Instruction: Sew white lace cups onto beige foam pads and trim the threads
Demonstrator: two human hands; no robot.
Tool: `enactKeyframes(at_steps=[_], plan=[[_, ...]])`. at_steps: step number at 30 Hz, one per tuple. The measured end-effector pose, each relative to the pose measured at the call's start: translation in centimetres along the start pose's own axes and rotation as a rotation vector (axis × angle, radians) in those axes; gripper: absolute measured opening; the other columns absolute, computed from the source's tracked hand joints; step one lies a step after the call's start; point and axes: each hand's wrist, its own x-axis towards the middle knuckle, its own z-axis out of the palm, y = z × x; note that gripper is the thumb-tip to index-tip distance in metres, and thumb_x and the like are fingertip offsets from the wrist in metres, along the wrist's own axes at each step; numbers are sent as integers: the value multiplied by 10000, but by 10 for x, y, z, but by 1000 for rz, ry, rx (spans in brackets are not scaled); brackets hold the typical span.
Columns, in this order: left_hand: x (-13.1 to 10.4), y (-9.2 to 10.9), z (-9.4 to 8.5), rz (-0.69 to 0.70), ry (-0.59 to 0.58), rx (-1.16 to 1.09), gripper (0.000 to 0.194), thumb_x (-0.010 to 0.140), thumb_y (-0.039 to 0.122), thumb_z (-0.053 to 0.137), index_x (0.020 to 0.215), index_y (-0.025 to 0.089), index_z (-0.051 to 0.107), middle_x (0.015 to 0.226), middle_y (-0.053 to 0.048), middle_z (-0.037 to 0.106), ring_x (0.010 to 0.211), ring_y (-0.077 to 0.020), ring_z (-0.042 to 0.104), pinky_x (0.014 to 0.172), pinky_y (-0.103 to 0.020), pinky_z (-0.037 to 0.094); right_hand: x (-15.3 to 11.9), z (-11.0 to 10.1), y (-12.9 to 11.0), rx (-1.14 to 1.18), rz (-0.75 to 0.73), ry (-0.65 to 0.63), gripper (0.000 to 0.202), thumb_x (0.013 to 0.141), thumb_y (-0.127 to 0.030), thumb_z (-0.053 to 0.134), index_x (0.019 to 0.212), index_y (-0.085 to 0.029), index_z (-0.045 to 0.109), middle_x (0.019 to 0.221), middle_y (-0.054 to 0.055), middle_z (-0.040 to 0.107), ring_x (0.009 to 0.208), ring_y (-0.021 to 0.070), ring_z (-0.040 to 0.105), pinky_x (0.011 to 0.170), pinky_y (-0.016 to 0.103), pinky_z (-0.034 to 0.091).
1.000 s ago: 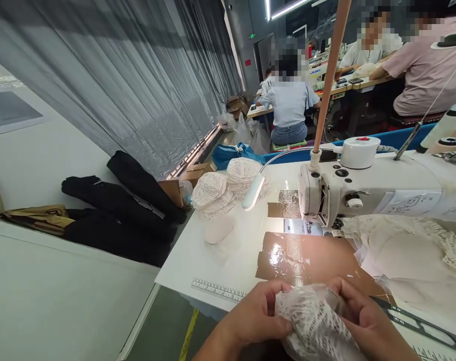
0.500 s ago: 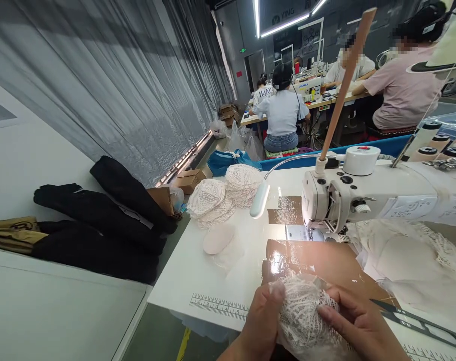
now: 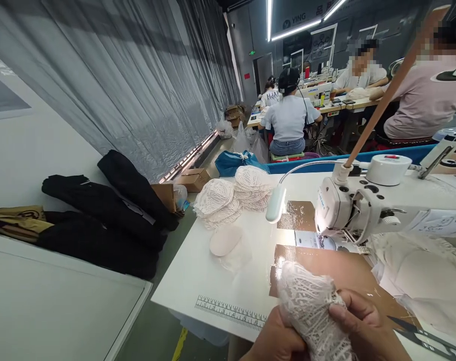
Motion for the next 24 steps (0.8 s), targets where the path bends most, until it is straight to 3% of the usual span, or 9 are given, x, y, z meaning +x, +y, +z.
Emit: enactKeyframes(at_steps=[2,5,7,9,11,14,16,19,24], plan=[[-11,5,-14,-3,-5,133,136,599,181,766,680,99,694,675,-68,640,645,-197,608,650,-308,452,2,-5,-6,-3,-44,21,434,656,-572,754,542,-209,545,575,2,574,563,176,548,554,299,480],[-32,23,-36,37,-29,331,179,682,185,709,547,111,618,605,-45,600,562,-123,531,587,-249,412,3,-10,-14,-31,-33,30,410,677,-599,726,600,-221,586,587,4,585,571,182,554,564,304,479],[-40,41,-44,240,39,470,108,718,234,708,729,130,679,806,-70,651,740,-164,582,708,-272,453,3,-9,-15,-78,-5,-8,391,672,-578,742,623,-217,600,596,-9,573,558,161,532,542,275,452],[-40,56,-42,401,99,641,438,653,279,797,1060,174,672,1158,-99,600,1039,-236,547,906,-318,426,1,-3,-14,-144,-11,-92,375,677,-559,744,636,-212,606,615,-20,564,574,149,520,543,252,433],[-33,64,-36,321,61,747,712,575,310,866,1224,192,599,1207,-96,571,1064,-251,530,909,-312,425,-1,3,-11,-209,-25,-181,353,709,-562,712,683,-220,629,641,-24,577,596,148,518,553,243,428],[-20,58,-27,96,-54,722,495,661,380,814,1066,139,661,871,-26,599,771,-160,539,688,-231,426,-2,8,-10,-352,-60,-220,320,761,-558,663,745,-239,659,670,-21,617,611,156,542,567,244,434],[-15,48,-24,88,-89,683,359,725,401,758,927,115,677,770,1,545,697,-124,484,632,-206,382,-1,8,-12,-480,-153,-195,315,800,-539,629,704,-240,659,688,-5,634,649,174,574,610,258,454],[-12,39,-22,138,-117,657,333,764,409,720,887,104,669,760,5,515,690,-112,447,620,-199,353,1,7,-16,-613,-304,-150,350,853,-490,581,615,-239,634,722,16,641,704,192,598,654,270,467],[-13,43,-23,120,-109,660,382,755,422,736,954,102,673,802,-12,545,718,-124,469,651,-211,377,2,7,-17,-634,-327,-79,310,846,-461,609,627,-245,649,790,15,674,732,185,626,669,256,469]])
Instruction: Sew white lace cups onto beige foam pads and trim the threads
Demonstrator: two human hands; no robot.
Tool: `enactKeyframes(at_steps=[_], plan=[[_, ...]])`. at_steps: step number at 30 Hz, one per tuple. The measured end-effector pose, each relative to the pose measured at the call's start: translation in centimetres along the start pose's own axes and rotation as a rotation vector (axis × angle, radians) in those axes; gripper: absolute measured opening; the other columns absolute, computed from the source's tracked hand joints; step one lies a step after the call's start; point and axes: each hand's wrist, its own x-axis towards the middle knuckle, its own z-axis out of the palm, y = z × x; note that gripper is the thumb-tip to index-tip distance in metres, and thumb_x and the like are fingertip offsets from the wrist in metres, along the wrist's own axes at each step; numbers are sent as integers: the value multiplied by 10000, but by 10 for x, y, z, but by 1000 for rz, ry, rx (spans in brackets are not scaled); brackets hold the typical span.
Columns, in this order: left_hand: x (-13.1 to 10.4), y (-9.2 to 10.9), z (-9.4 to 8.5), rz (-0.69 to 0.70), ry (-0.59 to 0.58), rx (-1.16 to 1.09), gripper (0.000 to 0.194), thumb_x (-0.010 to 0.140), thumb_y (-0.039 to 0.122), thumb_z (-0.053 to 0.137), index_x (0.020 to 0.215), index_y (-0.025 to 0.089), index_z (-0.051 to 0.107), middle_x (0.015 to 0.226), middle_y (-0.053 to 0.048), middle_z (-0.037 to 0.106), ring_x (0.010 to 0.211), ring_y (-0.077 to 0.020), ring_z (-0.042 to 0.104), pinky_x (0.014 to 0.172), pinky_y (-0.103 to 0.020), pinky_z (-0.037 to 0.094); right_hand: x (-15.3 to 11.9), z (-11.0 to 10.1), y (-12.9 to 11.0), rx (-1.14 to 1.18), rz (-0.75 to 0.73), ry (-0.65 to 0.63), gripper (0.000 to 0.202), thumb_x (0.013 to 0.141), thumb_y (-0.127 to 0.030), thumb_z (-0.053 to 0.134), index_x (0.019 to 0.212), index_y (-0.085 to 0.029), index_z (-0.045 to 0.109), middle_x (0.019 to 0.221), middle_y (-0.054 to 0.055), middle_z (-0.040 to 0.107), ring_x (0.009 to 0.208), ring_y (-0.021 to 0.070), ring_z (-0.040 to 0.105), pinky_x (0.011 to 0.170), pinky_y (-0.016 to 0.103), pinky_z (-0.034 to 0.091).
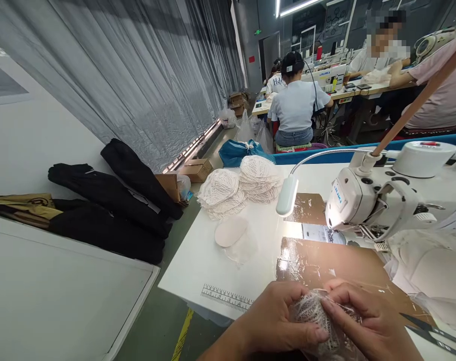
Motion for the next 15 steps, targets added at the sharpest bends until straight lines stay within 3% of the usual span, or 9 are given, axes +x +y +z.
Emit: enactKeyframes(at_steps=[5,10,15], plan=[[4,2,-5,-20,64,53,417,728,437,753,978,111,679,827,-20,585,740,-137,504,652,-213,391,0,1,-1,-22,-43,-15,296,872,-434,590,653,-247,659,728,-1,679,667,165,622,628,250,458],[12,2,-1,-15,111,112,339,773,416,683,869,91,687,716,-4,537,673,-122,458,593,-210,358,0,1,0,-46,-65,-22,297,873,-431,594,651,-244,658,693,-9,674,633,150,611,606,244,447],[16,4,4,24,139,127,286,771,372,669,787,87,679,670,9,501,639,-109,429,579,-209,342,5,-3,5,39,92,-39,280,801,-512,646,785,-239,708,631,-14,635,581,157,555,545,246,422]])
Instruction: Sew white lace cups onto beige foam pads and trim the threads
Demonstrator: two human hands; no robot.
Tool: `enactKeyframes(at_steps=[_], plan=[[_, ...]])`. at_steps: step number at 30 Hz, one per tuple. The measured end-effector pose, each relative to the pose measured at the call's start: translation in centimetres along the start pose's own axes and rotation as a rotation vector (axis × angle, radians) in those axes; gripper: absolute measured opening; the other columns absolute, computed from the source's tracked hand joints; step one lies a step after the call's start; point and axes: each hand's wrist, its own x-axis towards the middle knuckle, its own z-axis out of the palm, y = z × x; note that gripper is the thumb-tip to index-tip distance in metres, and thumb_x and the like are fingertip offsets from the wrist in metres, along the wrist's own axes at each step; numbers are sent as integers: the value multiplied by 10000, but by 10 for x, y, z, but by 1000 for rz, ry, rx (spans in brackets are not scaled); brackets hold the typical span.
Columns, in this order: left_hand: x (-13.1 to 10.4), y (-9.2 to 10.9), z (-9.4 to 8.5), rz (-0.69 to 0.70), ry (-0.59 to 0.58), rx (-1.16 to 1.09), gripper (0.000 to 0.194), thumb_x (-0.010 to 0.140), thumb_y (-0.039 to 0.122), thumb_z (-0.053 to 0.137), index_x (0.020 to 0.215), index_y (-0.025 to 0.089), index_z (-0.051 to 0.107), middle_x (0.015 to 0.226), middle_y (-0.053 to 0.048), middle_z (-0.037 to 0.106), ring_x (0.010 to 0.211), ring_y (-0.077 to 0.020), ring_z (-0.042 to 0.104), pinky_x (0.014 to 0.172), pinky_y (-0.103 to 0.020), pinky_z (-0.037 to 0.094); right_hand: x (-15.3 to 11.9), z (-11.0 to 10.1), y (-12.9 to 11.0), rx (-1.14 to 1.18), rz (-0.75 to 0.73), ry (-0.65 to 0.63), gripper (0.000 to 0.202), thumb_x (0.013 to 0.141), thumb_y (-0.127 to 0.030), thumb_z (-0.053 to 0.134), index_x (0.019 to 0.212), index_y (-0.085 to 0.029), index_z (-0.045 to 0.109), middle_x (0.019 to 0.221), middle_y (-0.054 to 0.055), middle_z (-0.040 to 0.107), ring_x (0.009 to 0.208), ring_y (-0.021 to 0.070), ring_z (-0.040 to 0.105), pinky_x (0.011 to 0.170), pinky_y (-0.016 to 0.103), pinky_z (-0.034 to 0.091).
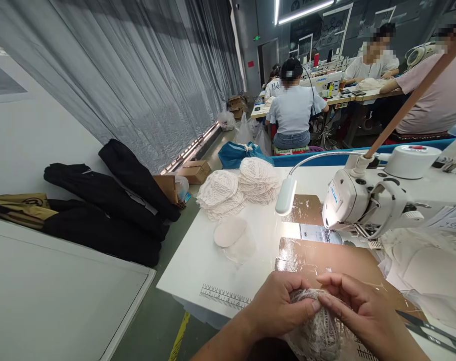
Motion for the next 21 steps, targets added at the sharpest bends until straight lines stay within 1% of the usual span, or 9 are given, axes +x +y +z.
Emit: enactKeyframes(at_steps=[2,4,7,9,13,15,17,19,21], plan=[[0,0,0,4,-8,-14,292,770,376,680,796,85,680,668,11,498,634,-105,425,574,-205,338,3,-3,0,16,42,-54,344,792,-555,631,753,-221,702,609,-12,597,568,148,507,526,243,395],[1,0,-1,-20,-41,-64,321,759,400,706,818,86,680,669,13,495,626,-99,419,569,-199,336,5,-8,-2,-17,43,-94,401,796,-578,613,658,-204,664,592,-9,565,563,138,469,524,240,373],[2,1,-5,-61,-121,-202,385,735,449,744,860,92,677,680,14,507,625,-94,432,583,-197,354,5,-13,-8,-22,52,-91,409,785,-584,616,640,-201,631,602,-7,559,574,138,467,532,239,379],[4,1,-5,-70,-127,-257,411,727,476,755,849,93,673,671,13,515,623,-93,439,588,-198,359,5,-16,-11,-13,65,-86,414,770,-592,623,626,-204,615,592,-13,540,560,133,451,515,236,369],[10,-6,5,-64,-63,-344,438,694,500,783,732,90,635,612,18,499,571,-75,412,552,-192,333,8,-14,-12,89,118,-95,424,747,-602,644,616,-202,588,565,-39,462,535,117,404,499,233,328],[14,-14,15,-93,-10,-465,449,656,494,810,686,98,601,587,20,496,542,-70,410,532,-193,328,11,-11,-8,188,167,-107,433,747,-611,642,628,-198,587,564,-48,438,539,113,391,508,233,319],[18,-20,21,-156,60,-613,467,595,486,841,663,113,567,572,14,514,509,-73,422,506,-198,329,14,-9,-3,273,207,-103,442,734,-624,649,652,-191,604,579,-43,459,560,117,407,526,234,333],[20,-19,17,-190,142,-715,478,553,480,852,661,124,552,567,7,533,491,-84,443,502,-210,348,16,-10,4,341,240,-68,442,708,-632,666,720,-191,640,640,-23,529,601,132,463,566,246,390],[19,-11,-1,-152,247,-711,447,589,477,824,698,130,563,571,12,537,498,-99,466,529,-226,376,14,-18,11,384,270,6,449,692,-636,674,817,-205,665,728,-2,590,663,158,534,632,275,461]])
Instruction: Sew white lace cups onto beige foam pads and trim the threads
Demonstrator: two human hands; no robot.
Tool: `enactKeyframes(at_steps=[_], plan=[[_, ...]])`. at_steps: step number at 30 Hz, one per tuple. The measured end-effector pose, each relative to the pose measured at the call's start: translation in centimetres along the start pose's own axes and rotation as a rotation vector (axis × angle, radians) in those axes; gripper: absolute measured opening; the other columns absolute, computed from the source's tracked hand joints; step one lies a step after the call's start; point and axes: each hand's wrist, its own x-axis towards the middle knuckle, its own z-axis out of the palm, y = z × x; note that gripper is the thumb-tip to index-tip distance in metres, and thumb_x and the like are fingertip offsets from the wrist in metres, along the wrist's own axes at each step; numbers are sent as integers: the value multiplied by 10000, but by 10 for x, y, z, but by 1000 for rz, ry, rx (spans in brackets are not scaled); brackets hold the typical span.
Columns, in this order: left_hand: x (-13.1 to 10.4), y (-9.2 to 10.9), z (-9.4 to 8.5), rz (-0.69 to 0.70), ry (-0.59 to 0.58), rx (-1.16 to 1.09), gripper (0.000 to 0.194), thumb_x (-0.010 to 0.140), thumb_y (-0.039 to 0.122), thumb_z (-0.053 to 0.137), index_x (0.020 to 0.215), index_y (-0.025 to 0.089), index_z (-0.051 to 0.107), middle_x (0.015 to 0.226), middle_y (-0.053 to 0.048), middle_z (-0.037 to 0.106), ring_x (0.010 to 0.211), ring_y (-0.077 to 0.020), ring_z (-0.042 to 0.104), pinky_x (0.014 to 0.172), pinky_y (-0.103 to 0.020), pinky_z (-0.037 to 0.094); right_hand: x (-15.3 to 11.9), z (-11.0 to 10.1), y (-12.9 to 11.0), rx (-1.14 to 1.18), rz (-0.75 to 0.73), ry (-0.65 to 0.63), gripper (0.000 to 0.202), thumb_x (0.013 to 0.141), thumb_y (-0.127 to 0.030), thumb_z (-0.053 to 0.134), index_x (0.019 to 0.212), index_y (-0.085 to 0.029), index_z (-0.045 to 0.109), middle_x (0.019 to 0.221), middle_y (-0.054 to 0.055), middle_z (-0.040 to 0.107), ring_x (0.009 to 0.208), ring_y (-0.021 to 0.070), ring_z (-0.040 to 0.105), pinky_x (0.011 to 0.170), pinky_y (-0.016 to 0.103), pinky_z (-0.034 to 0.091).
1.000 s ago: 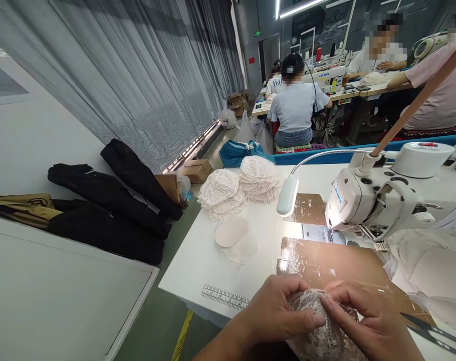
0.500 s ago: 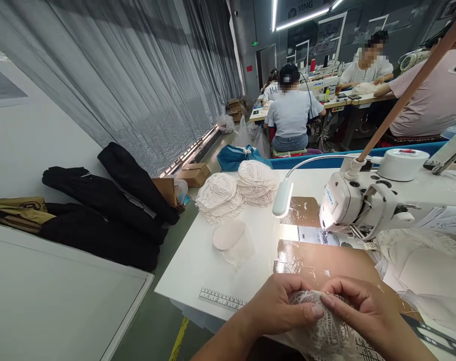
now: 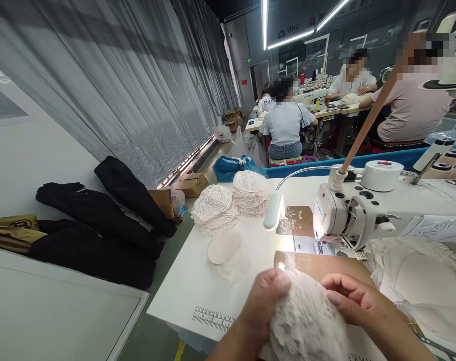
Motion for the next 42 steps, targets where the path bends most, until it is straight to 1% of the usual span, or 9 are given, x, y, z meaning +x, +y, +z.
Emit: enactKeyframes(at_steps=[3,6,9,12,16,22,26,34,42], plan=[[2,40,-16,259,187,287,340,759,466,701,754,154,566,581,32,509,535,-112,473,567,-232,382,-4,-23,3,-89,-38,115,424,713,-632,663,846,-229,667,801,13,628,739,184,592,696,279,495],[19,57,-17,606,331,1045,305,913,344,515,663,170,501,623,8,498,607,-134,480,594,-246,373,-5,-43,2,-330,-104,141,381,797,-621,582,848,-251,655,856,14,656,823,204,612,701,259,487],[51,29,5,760,134,1966,233,887,121,438,674,167,521,715,-59,564,707,-188,531,638,-296,396,5,-55,-1,-581,-196,71,349,888,-563,470,924,-272,659,951,20,694,950,239,622,741,287,496],[75,-16,36,722,-98,2135,136,751,54,566,659,154,558,633,-50,554,611,-186,514,570,-301,380,23,-58,-4,-825,-285,-4,304,918,-426,418,988,-278,674,1002,32,713,960,246,639,806,349,498],[71,-41,59,715,-287,2203,72,724,122,602,665,152,575,615,-53,539,578,-200,490,544,-328,370,38,-52,1,-1043,-353,-23,373,958,-307,307,1047,-258,665,1064,60,701,948,226,649,788,360,504],[57,-13,45,709,-319,1933,223,918,229,462,776,153,617,729,-57,602,684,-188,542,666,-326,454,43,-40,29,-1458,-700,109,257,839,-85,422,842,-224,638,760,14,610,611,164,601,494,267,430],[66,-5,32,685,-360,1719,179,928,178,466,862,167,632,979,-56,653,840,-166,577,734,-263,476,43,-38,42,-1503,-780,196,404,712,11,472,996,-216,650,789,20,627,682,192,617,535,284,449],[95,-7,26,816,-425,1740,227,921,179,461,1082,172,621,1084,-84,664,870,-207,571,808,-324,484,47,-32,38,-1574,-700,339,539,715,29,468,1146,-254,625,963,63,683,701,194,620,548,273,479],[109,-6,21,834,-439,1695,227,895,135,478,1072,160,619,1090,-82,666,867,-204,563,803,-339,502,51,-28,32,-1623,-617,345,535,721,32,434,1129,-218,672,989,78,705,551,162,595,475,285,473]])
